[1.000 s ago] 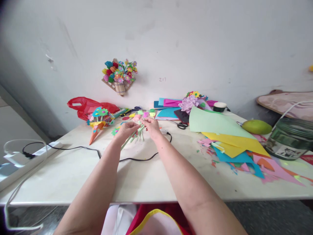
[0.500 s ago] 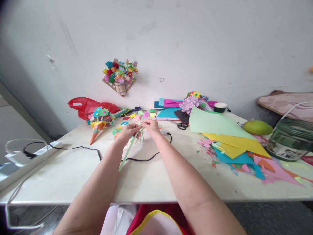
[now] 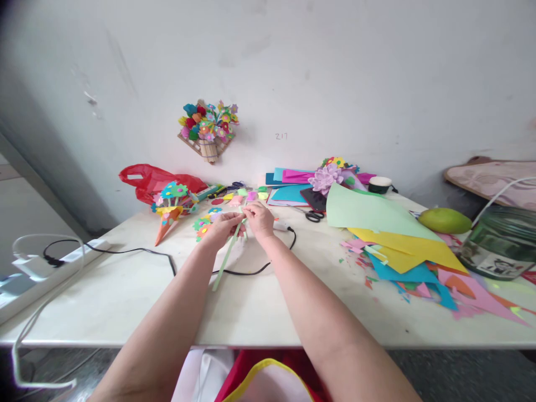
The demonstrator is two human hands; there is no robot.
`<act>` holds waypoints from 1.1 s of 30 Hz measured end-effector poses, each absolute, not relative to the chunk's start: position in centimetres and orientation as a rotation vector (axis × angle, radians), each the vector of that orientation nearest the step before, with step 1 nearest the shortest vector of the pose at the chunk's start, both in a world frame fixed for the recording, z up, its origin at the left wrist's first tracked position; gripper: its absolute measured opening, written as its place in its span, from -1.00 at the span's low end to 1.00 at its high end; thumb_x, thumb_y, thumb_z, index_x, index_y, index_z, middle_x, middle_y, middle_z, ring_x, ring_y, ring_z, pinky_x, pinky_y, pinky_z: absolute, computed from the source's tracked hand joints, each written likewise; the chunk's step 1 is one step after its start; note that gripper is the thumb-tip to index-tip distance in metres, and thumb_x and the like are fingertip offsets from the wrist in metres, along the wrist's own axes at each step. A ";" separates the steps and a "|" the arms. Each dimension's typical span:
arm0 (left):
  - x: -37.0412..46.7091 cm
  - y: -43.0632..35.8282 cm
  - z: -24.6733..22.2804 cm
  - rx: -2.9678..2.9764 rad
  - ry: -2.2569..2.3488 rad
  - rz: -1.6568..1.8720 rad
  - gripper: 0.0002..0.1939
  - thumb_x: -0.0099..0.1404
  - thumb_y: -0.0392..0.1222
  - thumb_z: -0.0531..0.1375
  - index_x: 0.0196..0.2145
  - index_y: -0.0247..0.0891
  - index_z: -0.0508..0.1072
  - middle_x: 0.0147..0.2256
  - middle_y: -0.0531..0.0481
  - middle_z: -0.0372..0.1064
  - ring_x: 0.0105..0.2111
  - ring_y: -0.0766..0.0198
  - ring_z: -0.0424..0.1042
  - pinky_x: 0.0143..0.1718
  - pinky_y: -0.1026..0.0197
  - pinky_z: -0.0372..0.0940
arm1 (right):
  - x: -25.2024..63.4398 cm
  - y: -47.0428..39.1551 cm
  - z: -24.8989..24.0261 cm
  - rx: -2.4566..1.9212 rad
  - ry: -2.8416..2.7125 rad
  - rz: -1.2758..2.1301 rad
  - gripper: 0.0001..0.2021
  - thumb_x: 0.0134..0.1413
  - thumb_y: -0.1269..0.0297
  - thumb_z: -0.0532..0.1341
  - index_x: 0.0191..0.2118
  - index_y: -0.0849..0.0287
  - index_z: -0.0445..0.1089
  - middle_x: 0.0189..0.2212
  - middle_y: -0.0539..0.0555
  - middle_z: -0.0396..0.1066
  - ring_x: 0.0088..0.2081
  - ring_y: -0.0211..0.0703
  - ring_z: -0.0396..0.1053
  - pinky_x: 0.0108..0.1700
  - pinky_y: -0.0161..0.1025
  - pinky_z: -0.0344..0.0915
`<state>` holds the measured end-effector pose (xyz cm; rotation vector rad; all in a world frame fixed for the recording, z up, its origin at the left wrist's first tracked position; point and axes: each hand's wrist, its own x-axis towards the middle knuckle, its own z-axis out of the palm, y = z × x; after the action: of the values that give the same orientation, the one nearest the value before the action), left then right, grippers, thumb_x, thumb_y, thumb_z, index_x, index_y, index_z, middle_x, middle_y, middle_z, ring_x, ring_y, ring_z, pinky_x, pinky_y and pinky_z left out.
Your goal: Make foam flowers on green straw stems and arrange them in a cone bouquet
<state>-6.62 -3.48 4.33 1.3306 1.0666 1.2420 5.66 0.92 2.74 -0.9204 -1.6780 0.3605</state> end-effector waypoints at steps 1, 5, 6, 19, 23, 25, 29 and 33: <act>-6.7 -3.5 4.3 1.258 1.025 1.241 -0.73 0.08 -0.04 0.23 -0.43 -0.34 0.37 -0.64 0.00 0.33 -0.70 0.39 0.29 -0.65 0.36 0.11 | 5.6 1.2 2.7 -0.885 -1.624 0.497 -0.87 -0.01 0.29 0.16 -0.42 0.15 0.45 -0.35 0.04 0.45 -0.29 -0.20 0.37 -0.24 -0.30 0.25; -7.0 -3.6 4.3 0.950 0.932 1.176 -0.77 0.14 -0.08 0.21 -0.40 -0.33 0.37 -0.67 0.10 0.18 -0.72 0.48 0.17 -0.69 0.41 0.07 | 5.4 1.4 2.6 -0.781 -1.473 0.959 -0.78 -0.12 0.13 0.23 -0.40 0.17 0.45 -0.52 -0.01 0.41 -0.45 -0.23 0.34 -0.49 -0.35 0.20; -7.0 -3.7 4.4 0.896 0.902 1.162 -0.79 0.13 -0.11 0.22 -0.41 -0.33 0.36 -0.68 0.13 0.14 -0.72 0.50 0.14 -0.70 0.42 0.06 | 5.4 1.4 2.6 -0.763 -1.457 1.015 -0.75 -0.14 0.10 0.24 -0.39 0.17 0.45 -0.52 -0.01 0.41 -0.46 -0.23 0.33 -0.52 -0.36 0.17; -8.4 -2.5 3.4 0.996 0.947 1.481 -0.71 -0.04 -0.13 0.32 -0.44 -0.31 0.31 -0.70 0.11 0.23 -0.76 0.49 0.12 -0.74 0.40 -0.02 | 9.7 0.5 5.3 -1.814 -2.020 -0.029 -0.70 -0.03 0.23 0.15 -0.16 0.19 0.44 -0.17 0.26 0.44 -0.04 0.10 0.33 -0.07 -0.08 0.16; -8.7 -2.6 3.2 0.996 0.951 1.496 -0.68 -0.08 -0.12 0.34 -0.48 -0.28 0.27 -0.68 0.11 0.25 -0.75 0.49 0.14 -0.72 0.40 0.01 | 9.7 0.8 4.5 -1.958 -2.162 0.042 -0.60 -0.09 0.16 0.21 -0.06 0.15 0.38 -0.13 0.23 0.42 -0.05 0.08 0.33 -0.03 -0.05 0.12; -8.8 -2.5 3.0 1.009 0.956 1.494 -0.69 -0.07 -0.13 0.33 -0.48 -0.29 0.29 -0.68 0.11 0.25 -0.75 0.49 0.14 -0.72 0.40 0.01 | 9.6 1.0 3.7 -1.937 -2.176 0.011 -0.52 -0.10 0.16 0.22 0.01 0.15 0.32 -0.08 0.25 0.39 0.01 0.10 0.29 -0.01 -0.05 0.10; -8.8 -2.4 2.7 1.021 1.008 1.509 -0.75 -0.05 -0.16 0.31 -0.47 -0.35 0.36 -0.68 0.10 0.25 -0.76 0.50 0.13 -0.73 0.38 0.00 | 9.6 1.3 2.4 -1.862 -2.184 -0.031 -0.53 -0.05 0.18 0.20 0.02 0.23 0.31 -0.06 0.32 0.35 0.03 0.12 0.25 0.00 -0.08 0.11; -8.7 -2.6 2.9 1.008 1.083 1.531 -0.75 -0.06 -0.15 0.29 -0.49 -0.36 0.35 -0.69 0.10 0.25 -0.77 0.50 0.11 -0.74 0.38 -0.04 | 10.2 1.5 2.4 -1.873 -2.110 -0.006 -0.67 -0.02 0.25 0.17 -0.10 0.21 0.39 -0.15 0.30 0.41 -0.07 0.06 0.35 -0.11 -0.14 0.20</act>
<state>-8.67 -2.57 2.87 1.0076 1.0827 1.5309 10.19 1.52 2.38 -1.8734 -2.1098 -0.0058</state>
